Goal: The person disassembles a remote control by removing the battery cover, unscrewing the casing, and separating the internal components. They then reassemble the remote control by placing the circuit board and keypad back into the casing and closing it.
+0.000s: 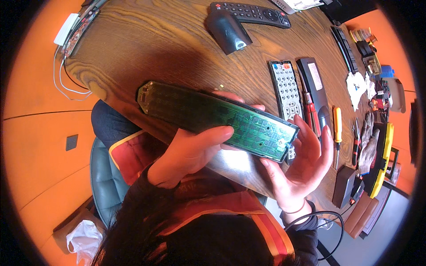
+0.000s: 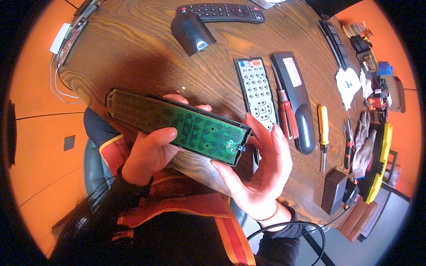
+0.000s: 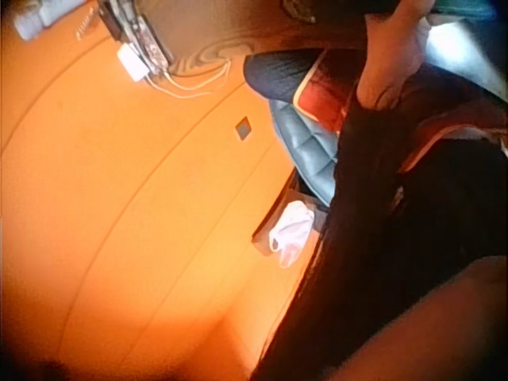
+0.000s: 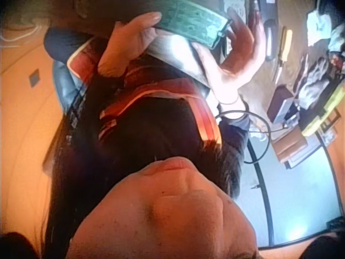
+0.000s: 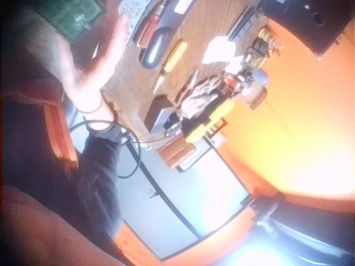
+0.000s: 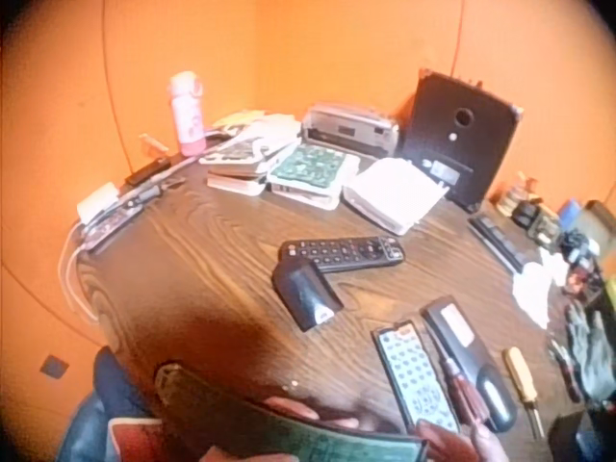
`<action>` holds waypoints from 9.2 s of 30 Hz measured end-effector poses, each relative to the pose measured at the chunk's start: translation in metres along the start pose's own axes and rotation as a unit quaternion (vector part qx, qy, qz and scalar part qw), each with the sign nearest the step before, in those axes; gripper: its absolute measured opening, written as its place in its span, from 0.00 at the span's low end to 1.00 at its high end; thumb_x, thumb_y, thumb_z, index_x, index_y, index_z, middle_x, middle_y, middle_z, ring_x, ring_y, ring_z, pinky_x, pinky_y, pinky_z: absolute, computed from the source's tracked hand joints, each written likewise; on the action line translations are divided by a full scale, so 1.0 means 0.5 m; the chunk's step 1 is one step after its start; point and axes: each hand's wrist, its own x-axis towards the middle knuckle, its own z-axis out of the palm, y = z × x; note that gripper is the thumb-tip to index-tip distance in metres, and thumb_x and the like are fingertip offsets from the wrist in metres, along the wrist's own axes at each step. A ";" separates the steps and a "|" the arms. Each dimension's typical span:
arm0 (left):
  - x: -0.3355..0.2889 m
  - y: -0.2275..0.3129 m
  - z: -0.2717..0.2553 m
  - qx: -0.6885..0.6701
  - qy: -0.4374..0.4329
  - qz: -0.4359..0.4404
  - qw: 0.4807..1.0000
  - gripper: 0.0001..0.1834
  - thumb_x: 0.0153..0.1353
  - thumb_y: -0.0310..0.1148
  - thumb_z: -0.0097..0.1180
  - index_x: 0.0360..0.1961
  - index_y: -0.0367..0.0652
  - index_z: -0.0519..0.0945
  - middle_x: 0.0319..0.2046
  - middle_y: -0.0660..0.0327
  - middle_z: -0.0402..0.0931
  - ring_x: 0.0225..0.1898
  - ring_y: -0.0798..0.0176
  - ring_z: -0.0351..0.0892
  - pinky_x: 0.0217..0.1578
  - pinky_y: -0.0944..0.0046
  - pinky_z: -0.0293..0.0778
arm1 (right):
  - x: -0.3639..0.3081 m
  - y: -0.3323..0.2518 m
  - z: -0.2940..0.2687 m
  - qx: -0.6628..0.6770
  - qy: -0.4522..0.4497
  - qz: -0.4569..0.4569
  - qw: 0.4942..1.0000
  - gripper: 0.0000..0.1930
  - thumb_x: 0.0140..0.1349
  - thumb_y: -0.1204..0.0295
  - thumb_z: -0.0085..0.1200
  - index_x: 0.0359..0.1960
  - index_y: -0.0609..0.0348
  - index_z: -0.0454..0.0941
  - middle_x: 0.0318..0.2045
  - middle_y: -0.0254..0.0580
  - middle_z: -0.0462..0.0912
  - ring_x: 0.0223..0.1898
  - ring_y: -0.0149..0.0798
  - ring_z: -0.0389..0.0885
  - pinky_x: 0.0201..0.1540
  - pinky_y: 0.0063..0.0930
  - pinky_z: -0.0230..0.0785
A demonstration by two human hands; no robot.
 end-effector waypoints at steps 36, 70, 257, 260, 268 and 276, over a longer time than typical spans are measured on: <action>-0.020 -0.001 0.007 0.227 0.130 0.017 0.965 0.20 0.47 0.21 0.60 0.44 0.38 0.73 0.40 0.64 0.73 0.42 0.71 0.71 0.45 0.69 0.66 | 0.003 -0.015 -0.015 -0.171 -0.045 -0.011 0.984 0.48 0.36 0.56 0.70 0.57 0.71 0.59 0.48 0.56 0.67 0.48 0.47 0.66 0.50 0.36 0.60; 0.006 -0.014 -0.014 0.153 -0.044 -0.012 0.987 0.31 0.52 0.24 0.58 0.58 0.39 0.61 0.49 0.59 0.70 0.48 0.67 0.70 0.48 0.66 0.67 | 0.008 -0.025 0.010 -0.358 -0.126 -0.085 0.921 0.17 0.53 0.78 0.53 0.47 0.61 0.73 0.51 0.61 0.68 0.51 0.56 0.70 0.52 0.44 0.63; 0.015 -0.004 0.025 0.312 0.084 -0.017 0.946 0.15 0.63 0.29 0.42 0.49 0.35 0.60 0.36 0.52 0.73 0.35 0.63 0.76 0.38 0.64 0.73 | 0.038 -0.023 -0.079 -0.315 -0.052 0.216 0.923 0.12 0.45 0.84 0.55 0.34 0.64 0.76 0.36 0.46 0.78 0.38 0.46 0.77 0.42 0.31 0.69; 0.011 0.001 0.023 0.311 0.083 -0.023 0.946 0.16 0.62 0.27 0.42 0.50 0.34 0.60 0.36 0.52 0.73 0.36 0.64 0.76 0.39 0.65 0.72 | 0.040 -0.016 -0.075 -0.333 -0.055 0.185 0.923 0.13 0.43 0.85 0.56 0.34 0.65 0.75 0.35 0.45 0.77 0.37 0.44 0.77 0.40 0.27 0.68; 0.012 -0.008 0.020 0.319 0.090 0.005 0.943 0.15 0.64 0.30 0.41 0.48 0.35 0.60 0.34 0.49 0.74 0.32 0.61 0.77 0.36 0.62 0.74 | 0.042 -0.016 -0.071 -0.335 -0.042 0.205 0.919 0.12 0.44 0.81 0.58 0.34 0.65 0.75 0.35 0.45 0.75 0.37 0.45 0.76 0.41 0.29 0.68; 0.012 -0.007 0.015 0.318 0.074 0.007 0.945 0.14 0.64 0.29 0.39 0.49 0.34 0.60 0.35 0.50 0.74 0.34 0.61 0.77 0.38 0.63 0.73 | 0.041 -0.011 -0.070 -0.366 -0.048 0.153 0.917 0.14 0.42 0.80 0.59 0.35 0.62 0.75 0.34 0.42 0.73 0.35 0.44 0.74 0.37 0.31 0.69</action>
